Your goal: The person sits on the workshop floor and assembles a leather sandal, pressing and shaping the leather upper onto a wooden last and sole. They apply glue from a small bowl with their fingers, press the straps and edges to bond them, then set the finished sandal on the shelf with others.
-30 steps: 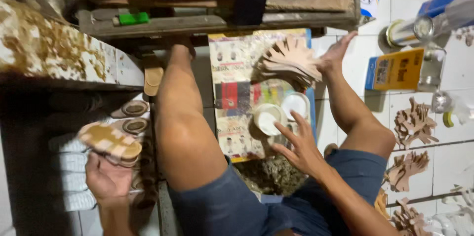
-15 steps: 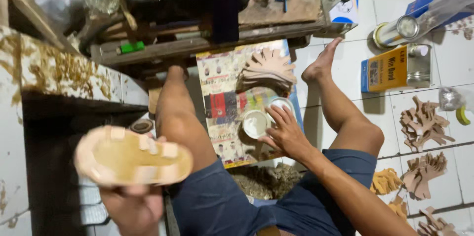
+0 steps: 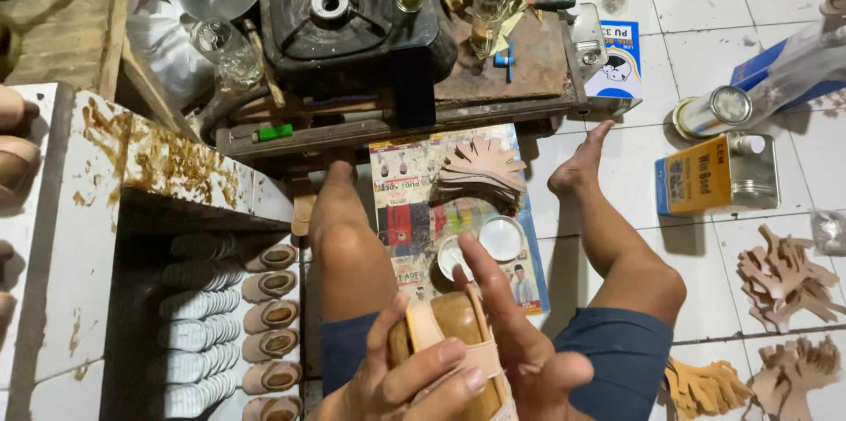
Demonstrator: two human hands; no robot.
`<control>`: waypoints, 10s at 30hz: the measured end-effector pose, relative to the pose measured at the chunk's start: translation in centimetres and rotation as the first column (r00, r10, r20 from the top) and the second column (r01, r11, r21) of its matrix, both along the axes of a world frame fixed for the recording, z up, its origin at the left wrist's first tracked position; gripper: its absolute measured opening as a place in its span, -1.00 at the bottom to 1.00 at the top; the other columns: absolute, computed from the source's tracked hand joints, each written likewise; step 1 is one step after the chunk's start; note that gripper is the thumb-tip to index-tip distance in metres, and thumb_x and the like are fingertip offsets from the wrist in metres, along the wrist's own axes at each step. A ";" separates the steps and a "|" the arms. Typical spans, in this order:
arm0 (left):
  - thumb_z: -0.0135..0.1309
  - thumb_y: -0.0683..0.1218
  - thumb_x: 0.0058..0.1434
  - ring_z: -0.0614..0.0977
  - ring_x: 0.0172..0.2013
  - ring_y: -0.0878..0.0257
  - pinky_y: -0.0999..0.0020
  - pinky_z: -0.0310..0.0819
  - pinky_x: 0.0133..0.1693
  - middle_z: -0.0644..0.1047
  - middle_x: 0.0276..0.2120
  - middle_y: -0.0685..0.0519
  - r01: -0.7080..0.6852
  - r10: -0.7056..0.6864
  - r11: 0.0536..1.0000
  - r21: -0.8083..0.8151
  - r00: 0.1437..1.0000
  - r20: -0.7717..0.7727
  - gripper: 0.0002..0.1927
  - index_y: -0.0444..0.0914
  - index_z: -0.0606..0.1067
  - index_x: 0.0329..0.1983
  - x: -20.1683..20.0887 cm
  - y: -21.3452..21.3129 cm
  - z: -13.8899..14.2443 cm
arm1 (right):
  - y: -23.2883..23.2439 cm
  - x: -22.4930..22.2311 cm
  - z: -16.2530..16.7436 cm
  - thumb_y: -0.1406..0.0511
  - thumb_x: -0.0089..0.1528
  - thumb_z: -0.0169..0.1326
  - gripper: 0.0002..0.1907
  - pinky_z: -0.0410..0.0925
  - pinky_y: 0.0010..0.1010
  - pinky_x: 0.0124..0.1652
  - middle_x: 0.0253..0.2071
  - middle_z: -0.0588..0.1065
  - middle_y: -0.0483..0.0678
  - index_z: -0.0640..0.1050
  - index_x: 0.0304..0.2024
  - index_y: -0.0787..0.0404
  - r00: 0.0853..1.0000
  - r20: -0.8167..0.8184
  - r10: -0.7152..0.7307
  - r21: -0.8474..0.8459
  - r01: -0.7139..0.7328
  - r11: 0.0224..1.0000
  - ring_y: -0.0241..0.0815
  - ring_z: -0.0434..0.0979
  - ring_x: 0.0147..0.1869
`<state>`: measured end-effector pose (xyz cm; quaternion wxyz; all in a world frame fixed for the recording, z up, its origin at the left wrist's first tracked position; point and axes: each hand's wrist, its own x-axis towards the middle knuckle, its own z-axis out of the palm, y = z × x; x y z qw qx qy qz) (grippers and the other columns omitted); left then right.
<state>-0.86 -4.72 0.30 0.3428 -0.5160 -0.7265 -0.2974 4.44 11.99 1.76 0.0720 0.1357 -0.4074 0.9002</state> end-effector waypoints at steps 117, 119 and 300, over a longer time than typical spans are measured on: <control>0.45 -0.05 0.27 0.48 0.28 -0.16 -0.54 0.26 0.34 0.37 0.22 -0.08 0.138 -0.190 0.972 0.191 0.940 0.285 -0.47 0.12 0.37 0.13 -0.9 0.3 6.8 | -2.0 -0.9 1.1 -0.16 0.47 -0.31 -0.37 0.09 0.12 0.52 0.28 0.37 0.32 0.60 0.15 0.04 0.621 -0.536 -0.572 0.198 0.751 0.630 0.23 0.28 0.50; 0.42 -0.06 0.24 0.48 0.25 -0.17 -0.57 0.24 0.31 0.37 0.20 -0.11 0.140 -0.196 0.969 0.201 0.935 0.295 -0.48 0.09 0.37 0.12 -1.0 0.3 6.8 | -2.4 -0.6 1.0 -0.14 0.49 -0.33 -0.39 0.13 0.12 0.50 0.25 0.42 0.30 0.61 0.15 0.03 0.579 -0.515 -0.632 0.221 0.802 0.555 0.18 0.33 0.46; 0.44 0.00 0.03 0.49 0.25 0.20 0.33 0.36 0.27 0.44 0.29 -0.16 -0.164 -0.525 0.846 0.507 -0.422 0.739 0.15 -0.48 0.06 0.55 -0.7 1.0 7.6 | 1.3 -0.1 -2.7 -0.09 0.49 -0.17 -0.43 0.09 0.15 0.52 0.44 0.20 0.35 0.48 0.30 0.14 0.894 -0.190 -0.406 0.527 0.442 0.726 0.30 0.18 0.59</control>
